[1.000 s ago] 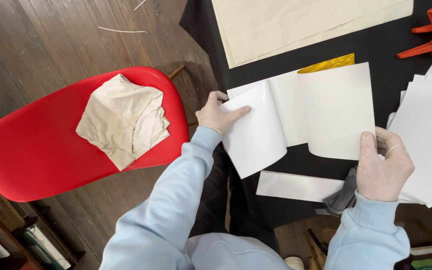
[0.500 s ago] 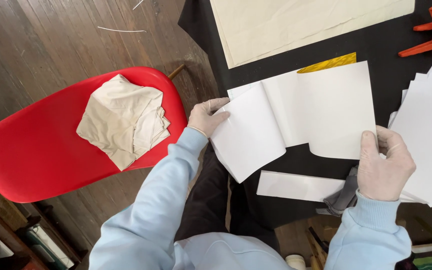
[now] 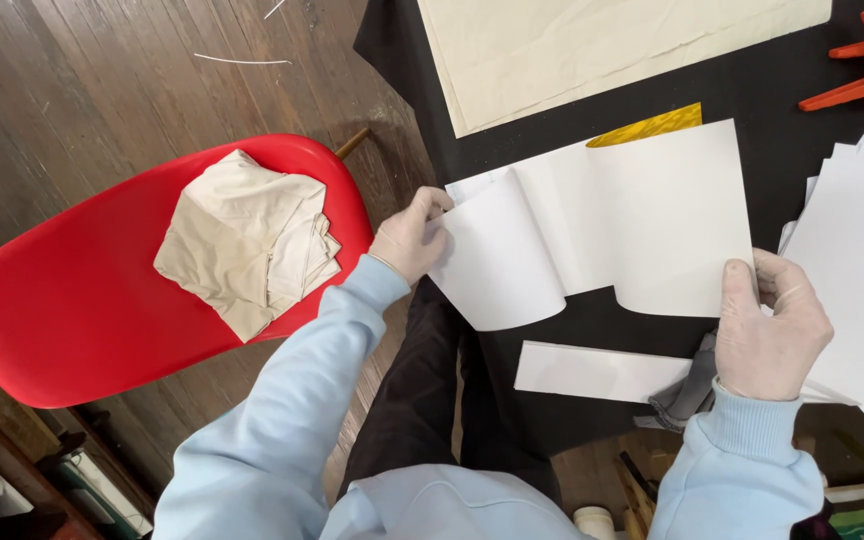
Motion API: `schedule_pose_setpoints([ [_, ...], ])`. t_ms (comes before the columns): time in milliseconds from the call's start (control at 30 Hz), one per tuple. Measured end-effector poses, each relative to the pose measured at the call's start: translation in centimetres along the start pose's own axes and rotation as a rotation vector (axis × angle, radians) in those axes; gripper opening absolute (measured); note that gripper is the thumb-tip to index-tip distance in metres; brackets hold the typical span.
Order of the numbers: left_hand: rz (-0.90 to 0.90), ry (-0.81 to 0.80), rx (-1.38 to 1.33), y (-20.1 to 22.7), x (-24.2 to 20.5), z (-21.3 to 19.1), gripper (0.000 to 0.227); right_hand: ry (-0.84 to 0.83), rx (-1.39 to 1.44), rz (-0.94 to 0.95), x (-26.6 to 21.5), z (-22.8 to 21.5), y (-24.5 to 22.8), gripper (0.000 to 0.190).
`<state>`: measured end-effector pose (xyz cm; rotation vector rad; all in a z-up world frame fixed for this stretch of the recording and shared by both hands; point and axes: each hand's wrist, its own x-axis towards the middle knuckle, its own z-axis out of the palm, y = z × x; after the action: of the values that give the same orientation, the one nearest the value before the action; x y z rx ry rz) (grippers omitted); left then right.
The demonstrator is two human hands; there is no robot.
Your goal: The recorder is mounting a printed art piece onto a board using an adhesive sheet and securing it with clamps while smoothing it out with a cloth.
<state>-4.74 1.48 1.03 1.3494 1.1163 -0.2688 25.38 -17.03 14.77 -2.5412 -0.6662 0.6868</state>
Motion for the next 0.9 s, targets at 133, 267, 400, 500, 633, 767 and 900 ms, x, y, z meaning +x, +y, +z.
schedule_pose_setpoints([
  [133,0.157,0.041,0.119,0.1,-0.1,0.8,0.028,0.001,0.025,0.015,-0.1,0.0,0.0,0.017],
  [267,0.501,0.169,0.223,-0.8,0.4,1.5,0.021,0.012,0.040,0.031,-0.1,0.0,-0.4,0.017],
  [400,0.410,0.185,0.090,0.7,0.7,2.1,0.029,0.021,0.054,0.028,-0.2,0.0,-0.3,0.018],
  [500,-0.086,0.122,0.191,1.3,1.2,2.7,0.057,0.030,0.030,0.044,-0.2,-0.1,-0.7,0.022],
  [633,-0.287,0.231,0.142,-0.4,2.2,3.7,0.074,0.023,0.019,0.091,-0.3,-0.6,-1.7,0.023],
  [767,-0.446,0.085,0.105,-0.3,2.6,3.2,0.075,0.023,0.025,0.095,-0.6,-0.9,-2.2,0.024],
  [900,-0.482,0.059,-0.012,1.4,1.7,2.1,0.074,0.017,0.051,0.151,-0.7,-1.1,-2.6,0.024],
])
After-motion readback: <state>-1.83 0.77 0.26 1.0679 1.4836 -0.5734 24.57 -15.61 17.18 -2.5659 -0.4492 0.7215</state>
